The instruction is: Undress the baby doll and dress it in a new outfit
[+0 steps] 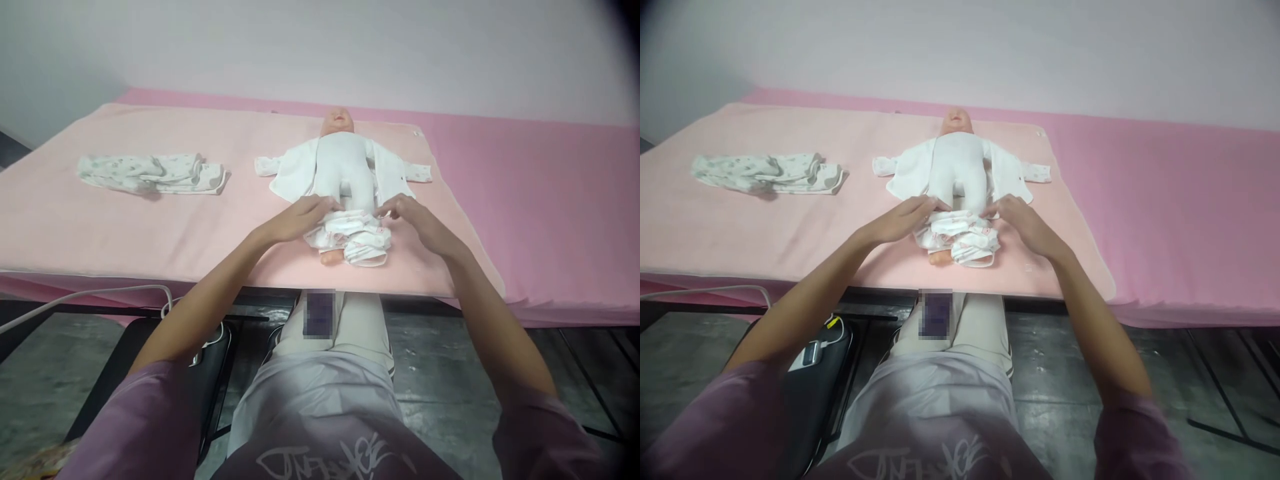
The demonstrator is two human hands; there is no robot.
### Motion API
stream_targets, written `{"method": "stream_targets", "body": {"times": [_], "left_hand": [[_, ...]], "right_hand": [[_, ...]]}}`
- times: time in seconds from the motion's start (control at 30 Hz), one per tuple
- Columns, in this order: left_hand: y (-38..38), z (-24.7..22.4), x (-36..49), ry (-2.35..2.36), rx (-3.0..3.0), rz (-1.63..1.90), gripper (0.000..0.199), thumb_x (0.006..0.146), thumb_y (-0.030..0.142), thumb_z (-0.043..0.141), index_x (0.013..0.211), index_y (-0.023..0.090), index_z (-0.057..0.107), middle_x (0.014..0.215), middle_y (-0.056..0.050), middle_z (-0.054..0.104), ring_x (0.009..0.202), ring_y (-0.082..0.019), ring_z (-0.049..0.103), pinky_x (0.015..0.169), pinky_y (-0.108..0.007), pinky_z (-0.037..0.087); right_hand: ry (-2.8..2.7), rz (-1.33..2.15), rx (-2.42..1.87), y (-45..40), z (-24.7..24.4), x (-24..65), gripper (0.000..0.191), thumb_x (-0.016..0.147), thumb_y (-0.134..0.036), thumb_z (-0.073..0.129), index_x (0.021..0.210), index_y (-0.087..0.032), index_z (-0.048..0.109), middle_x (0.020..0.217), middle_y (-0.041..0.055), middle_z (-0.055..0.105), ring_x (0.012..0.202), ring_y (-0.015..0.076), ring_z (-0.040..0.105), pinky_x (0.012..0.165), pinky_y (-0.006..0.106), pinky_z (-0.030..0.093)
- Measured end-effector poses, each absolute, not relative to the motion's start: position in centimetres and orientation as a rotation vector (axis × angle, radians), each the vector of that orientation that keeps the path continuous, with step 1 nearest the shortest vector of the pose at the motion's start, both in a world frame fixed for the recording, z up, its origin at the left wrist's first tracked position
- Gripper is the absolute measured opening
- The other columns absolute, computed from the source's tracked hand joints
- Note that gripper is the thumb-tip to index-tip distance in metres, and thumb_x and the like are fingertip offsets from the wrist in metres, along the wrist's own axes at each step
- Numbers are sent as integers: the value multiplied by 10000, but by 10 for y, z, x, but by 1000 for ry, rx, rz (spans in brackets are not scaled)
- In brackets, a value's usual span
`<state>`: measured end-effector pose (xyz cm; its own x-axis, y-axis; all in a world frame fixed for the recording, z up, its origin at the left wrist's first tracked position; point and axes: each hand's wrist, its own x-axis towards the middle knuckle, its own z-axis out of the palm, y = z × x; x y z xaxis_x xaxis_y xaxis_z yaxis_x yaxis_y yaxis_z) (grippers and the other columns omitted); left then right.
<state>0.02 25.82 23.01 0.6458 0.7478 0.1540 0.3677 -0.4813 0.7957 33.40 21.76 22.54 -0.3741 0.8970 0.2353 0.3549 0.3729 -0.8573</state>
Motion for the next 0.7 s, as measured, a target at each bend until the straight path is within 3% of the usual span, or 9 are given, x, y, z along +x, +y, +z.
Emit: {"method": "stream_targets", "body": {"times": [0.17, 0.3, 0.43, 0.53, 0.7], "left_hand": [[282, 227, 19, 755, 1871, 743, 433, 1054, 573, 770, 1245, 184, 783, 1193, -124, 807, 1082, -251, 769, 931, -370, 611], [287, 226, 21, 793, 1815, 838, 466, 967, 555, 885, 1226, 186, 768, 1072, -109, 773, 1005, -239, 754, 862, -357, 604], [291, 224, 12, 908, 1843, 790, 400, 984, 571, 885, 1006, 195, 748, 887, -75, 700, 896, -238, 724, 776, -361, 581], [302, 221, 11, 935, 1833, 719, 487, 1040, 605, 810, 817, 198, 662, 725, -53, 584, 792, -241, 706, 691, -360, 546], [317, 226, 14, 948, 1814, 679, 470, 1004, 546, 856, 782, 184, 654, 713, -43, 550, 756, -218, 696, 696, -341, 522]], "right_hand": [[-1810, 990, -1149, 264, 241, 293, 421, 997, -510, 892, 756, -234, 686, 832, 40, 679, 976, 286, 673, 955, 432, 542], [-1862, 1245, -1090, 292, 242, 282, 387, 874, -395, 1007, 778, -233, 669, 813, 19, 665, 870, 248, 652, 805, 385, 538], [-1833, 1229, -1133, 289, 243, 284, 428, 844, -492, 1029, 845, -257, 671, 763, -10, 628, 808, 224, 643, 751, 363, 533], [-1814, 1256, -1135, 281, 244, 282, 482, 830, -580, 1039, 873, -258, 683, 767, -6, 649, 829, 232, 668, 783, 370, 560], [-1769, 1347, -1283, 286, 241, 277, 647, 989, -855, 765, 856, -224, 722, 812, 49, 732, 836, 248, 699, 806, 385, 573]]}}
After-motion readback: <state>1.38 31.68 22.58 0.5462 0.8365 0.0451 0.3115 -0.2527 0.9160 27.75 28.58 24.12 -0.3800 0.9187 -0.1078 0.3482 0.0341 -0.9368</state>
